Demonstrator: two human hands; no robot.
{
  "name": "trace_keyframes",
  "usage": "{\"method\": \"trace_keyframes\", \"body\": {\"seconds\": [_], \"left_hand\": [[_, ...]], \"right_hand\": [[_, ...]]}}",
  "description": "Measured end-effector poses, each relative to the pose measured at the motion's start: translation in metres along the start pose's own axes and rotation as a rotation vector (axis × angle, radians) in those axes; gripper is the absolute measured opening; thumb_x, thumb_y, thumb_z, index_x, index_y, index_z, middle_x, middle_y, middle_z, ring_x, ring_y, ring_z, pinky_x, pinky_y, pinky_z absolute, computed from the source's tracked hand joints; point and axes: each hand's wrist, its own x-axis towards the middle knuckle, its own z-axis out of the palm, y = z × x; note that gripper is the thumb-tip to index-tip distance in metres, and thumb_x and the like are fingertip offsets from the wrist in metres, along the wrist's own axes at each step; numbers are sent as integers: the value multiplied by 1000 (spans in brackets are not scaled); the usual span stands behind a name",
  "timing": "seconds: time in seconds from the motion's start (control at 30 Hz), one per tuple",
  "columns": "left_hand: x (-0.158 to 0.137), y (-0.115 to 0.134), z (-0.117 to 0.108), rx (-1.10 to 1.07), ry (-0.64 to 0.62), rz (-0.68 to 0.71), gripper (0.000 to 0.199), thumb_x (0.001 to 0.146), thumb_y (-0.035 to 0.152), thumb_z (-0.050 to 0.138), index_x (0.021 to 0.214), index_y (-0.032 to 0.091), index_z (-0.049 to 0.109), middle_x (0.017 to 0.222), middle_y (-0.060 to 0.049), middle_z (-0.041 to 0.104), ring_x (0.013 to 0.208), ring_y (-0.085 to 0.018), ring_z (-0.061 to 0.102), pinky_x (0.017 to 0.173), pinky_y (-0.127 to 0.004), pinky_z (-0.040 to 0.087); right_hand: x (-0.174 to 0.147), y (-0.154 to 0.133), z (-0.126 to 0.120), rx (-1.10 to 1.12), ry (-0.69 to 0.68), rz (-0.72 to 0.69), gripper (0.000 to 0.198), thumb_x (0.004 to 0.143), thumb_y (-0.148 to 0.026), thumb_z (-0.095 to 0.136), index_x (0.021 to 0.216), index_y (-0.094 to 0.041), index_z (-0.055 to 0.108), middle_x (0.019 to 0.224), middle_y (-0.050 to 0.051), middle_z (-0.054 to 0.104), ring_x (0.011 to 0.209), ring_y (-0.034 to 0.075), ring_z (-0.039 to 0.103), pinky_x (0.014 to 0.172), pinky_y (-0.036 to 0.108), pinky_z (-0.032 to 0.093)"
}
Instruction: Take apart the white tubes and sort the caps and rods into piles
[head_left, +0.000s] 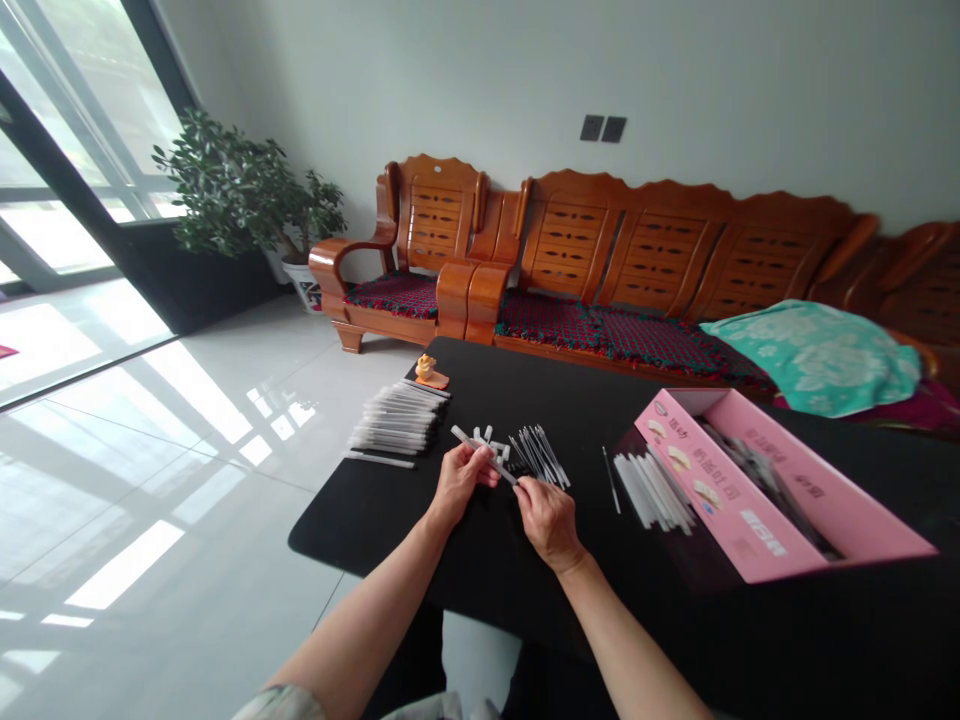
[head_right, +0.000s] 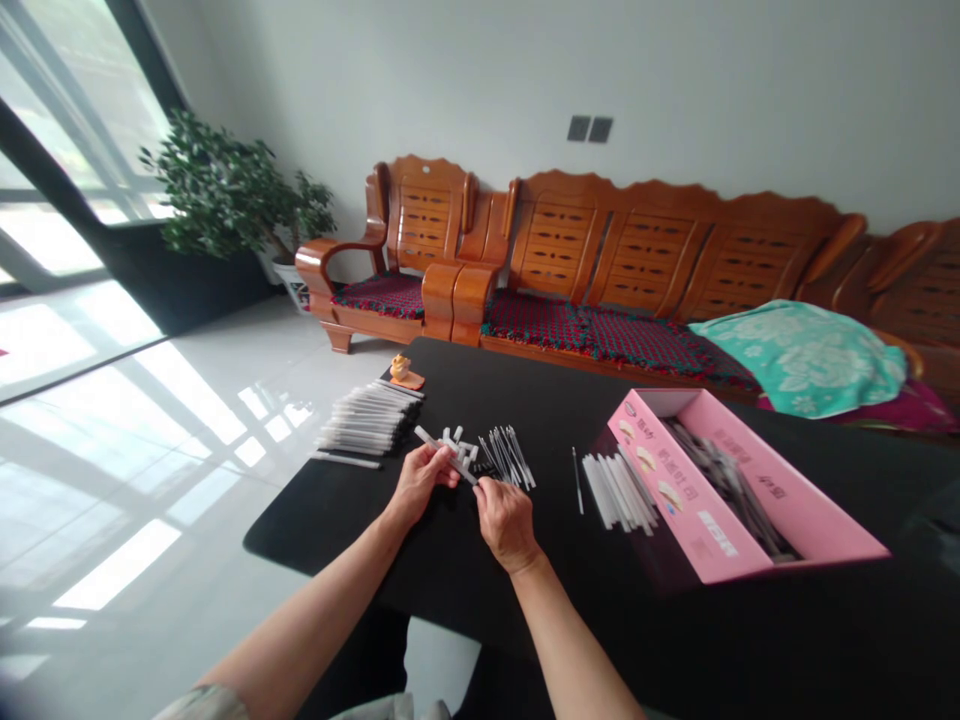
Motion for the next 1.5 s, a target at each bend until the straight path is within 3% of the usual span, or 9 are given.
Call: {"method": "trace_keyframes", "body": {"seconds": [0.37,0.57,0.77,1.03,1.17,1.37,1.5], "left_hand": [[0,0,0,15,4,-3,42,77,51,70,84,10,62,61,-4,67,50,-14,64,50,-23,52],[1,-1,-1,5,14,8,41,76,50,71,83,10,62,62,-4,67,51,-13,64,50,-22,53],[0,-1,-1,2,9,0,41,76,49,71,84,10,62,62,-4,67,52,-14,64,50,-23,53],[1,-1,-1,10,33,-6,44,73,52,72,83,11,62,62,-4,67,51,-14,64,50,-24,53],[1,-2,-1,-1,18,-7,43,74,51,72,83,10,62,63,-5,67,51,-14,64,50,-23,53],[1,-2,-1,6,25,-9,43,74,52,72,83,11,62,60,-4,67,50,-14,64,50,-23,53],[1,-2,-1,11,19,-12,44,74,52,72,83,11,62,61,-4,67,50,-14,64,49,-23,53]], "right_hand": [[-1,0,1,-5,-26,11,19,97,-16,43,90,-15,61,69,4,65,63,15,62,64,26,41],[-1,2,1,33,19,66,17,96,-26,49,95,-15,61,75,4,68,65,15,64,65,25,43],[1,0,0,-13,-42,10,21,97,-17,42,89,-15,62,66,3,65,60,14,61,61,26,40],[0,1,0,32,-19,77,16,96,-26,49,92,-16,61,70,3,66,63,14,63,63,25,42],[1,0,-1,17,-45,35,20,97,-18,43,89,-16,61,69,3,66,64,15,63,64,25,41],[0,1,0,30,-6,86,17,95,-27,50,93,-15,62,70,3,66,62,14,62,62,25,42],[1,0,-1,13,-32,36,19,97,-21,45,90,-16,62,69,3,66,63,14,63,63,24,42]]}}
